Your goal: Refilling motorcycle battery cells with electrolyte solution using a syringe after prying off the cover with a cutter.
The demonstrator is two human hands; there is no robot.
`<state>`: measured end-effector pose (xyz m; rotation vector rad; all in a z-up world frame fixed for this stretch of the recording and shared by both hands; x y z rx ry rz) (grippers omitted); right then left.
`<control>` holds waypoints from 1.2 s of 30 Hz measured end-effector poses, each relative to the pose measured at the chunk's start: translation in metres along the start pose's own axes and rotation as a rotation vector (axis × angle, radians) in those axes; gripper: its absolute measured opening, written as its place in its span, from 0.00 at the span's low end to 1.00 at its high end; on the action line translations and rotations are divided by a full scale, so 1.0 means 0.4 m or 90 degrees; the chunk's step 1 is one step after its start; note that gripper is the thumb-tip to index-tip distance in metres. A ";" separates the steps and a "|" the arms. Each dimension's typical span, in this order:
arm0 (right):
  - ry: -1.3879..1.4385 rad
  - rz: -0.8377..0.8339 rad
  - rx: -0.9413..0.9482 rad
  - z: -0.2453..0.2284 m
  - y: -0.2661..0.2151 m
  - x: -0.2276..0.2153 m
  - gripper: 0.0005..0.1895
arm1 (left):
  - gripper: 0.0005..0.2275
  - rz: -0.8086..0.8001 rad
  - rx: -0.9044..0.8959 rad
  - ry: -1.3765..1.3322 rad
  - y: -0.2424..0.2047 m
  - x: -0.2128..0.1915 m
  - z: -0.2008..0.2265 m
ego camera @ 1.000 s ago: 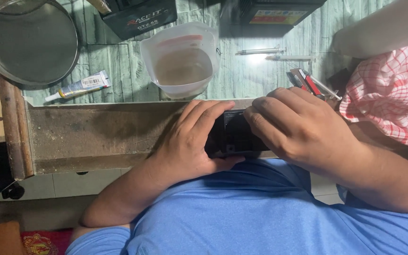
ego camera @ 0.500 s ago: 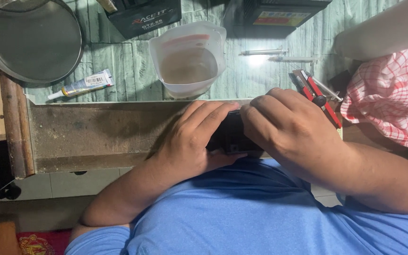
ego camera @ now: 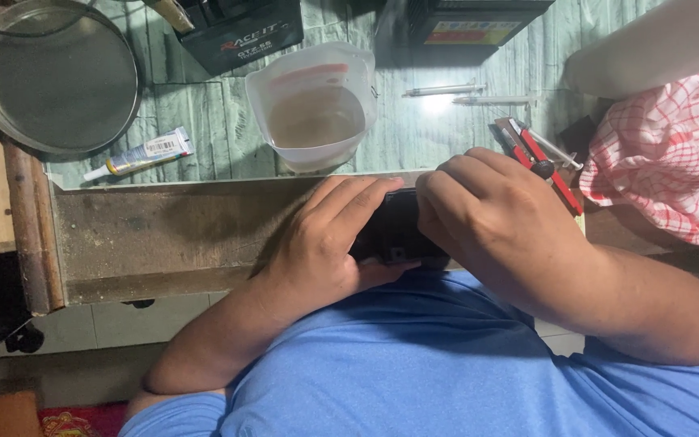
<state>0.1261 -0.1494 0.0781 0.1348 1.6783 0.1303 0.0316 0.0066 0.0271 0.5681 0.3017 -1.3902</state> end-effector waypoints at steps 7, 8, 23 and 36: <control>0.051 -0.003 0.069 0.013 -0.011 -0.006 0.14 | 0.28 0.013 0.005 0.026 0.004 -0.005 0.009; 0.052 0.014 0.056 0.007 0.000 -0.001 0.14 | 0.28 0.008 0.004 0.018 0.005 -0.006 0.011; 0.121 0.050 0.074 0.000 0.023 0.000 0.13 | 0.28 -0.007 -0.007 0.006 0.006 -0.010 0.023; 0.101 0.057 0.069 -0.004 0.034 0.015 0.12 | 0.27 -0.001 0.007 0.007 0.006 -0.015 0.028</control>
Point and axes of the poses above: each hand's wrist, its own y-axis towards the middle knuckle, its own x-axis out of the palm, z = x × y, the point moved 3 cm from there along y, towards the middle knuckle, and after that the axes turned 15 degrees about -x, right-handed, at the moved point
